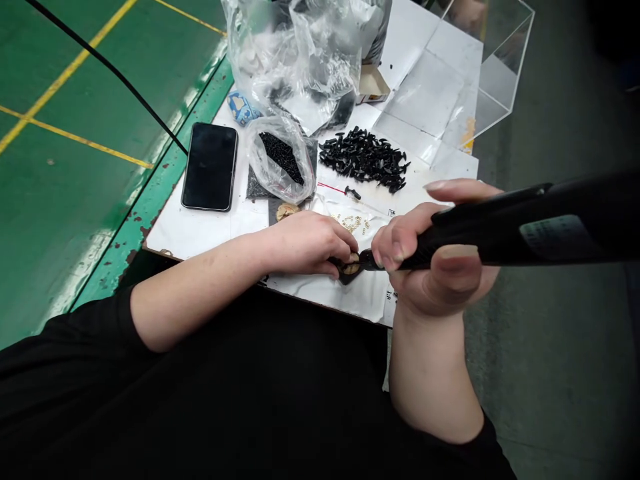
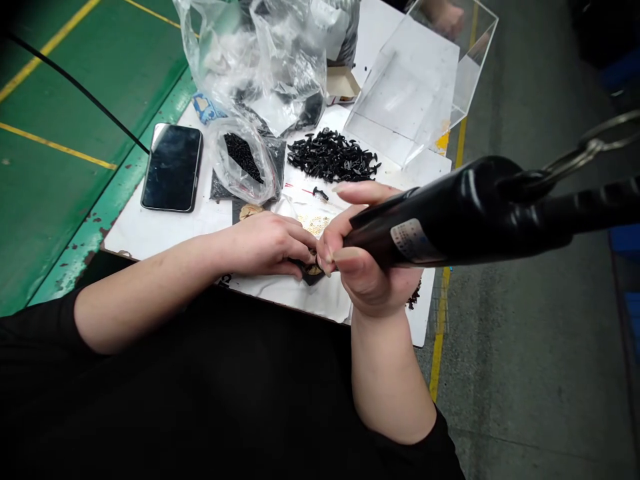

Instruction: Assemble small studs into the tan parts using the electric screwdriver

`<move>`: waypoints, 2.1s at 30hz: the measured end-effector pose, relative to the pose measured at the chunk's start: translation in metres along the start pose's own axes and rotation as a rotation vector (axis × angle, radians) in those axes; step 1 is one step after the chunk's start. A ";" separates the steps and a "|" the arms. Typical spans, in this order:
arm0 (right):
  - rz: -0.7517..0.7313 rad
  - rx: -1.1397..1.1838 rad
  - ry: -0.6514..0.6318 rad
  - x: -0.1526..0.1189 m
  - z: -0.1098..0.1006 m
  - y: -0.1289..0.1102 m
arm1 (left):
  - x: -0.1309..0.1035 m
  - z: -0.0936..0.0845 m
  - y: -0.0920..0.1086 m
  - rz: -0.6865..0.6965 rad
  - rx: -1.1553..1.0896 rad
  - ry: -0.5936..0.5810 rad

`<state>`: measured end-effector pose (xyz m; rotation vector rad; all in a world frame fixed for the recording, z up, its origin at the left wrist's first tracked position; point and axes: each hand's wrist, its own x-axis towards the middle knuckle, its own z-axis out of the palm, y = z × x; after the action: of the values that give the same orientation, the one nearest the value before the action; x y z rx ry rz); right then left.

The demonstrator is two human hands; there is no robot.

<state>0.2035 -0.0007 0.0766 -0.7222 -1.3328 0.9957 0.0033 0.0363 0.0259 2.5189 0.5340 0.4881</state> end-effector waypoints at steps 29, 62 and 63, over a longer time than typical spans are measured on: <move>0.373 -0.856 -0.410 -0.041 -0.061 0.004 | -0.003 0.006 -0.003 -0.039 -0.073 0.031; 0.327 -0.898 0.067 0.056 -0.089 -0.032 | -0.010 -0.075 -0.014 -0.981 0.644 0.175; 0.361 -0.993 0.010 0.045 -0.090 -0.035 | -0.007 -0.073 -0.016 -0.982 0.644 0.169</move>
<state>0.2966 0.0348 0.1157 -1.7531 -1.7087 0.5382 -0.0389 0.0749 0.0740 2.3348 2.1000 0.1387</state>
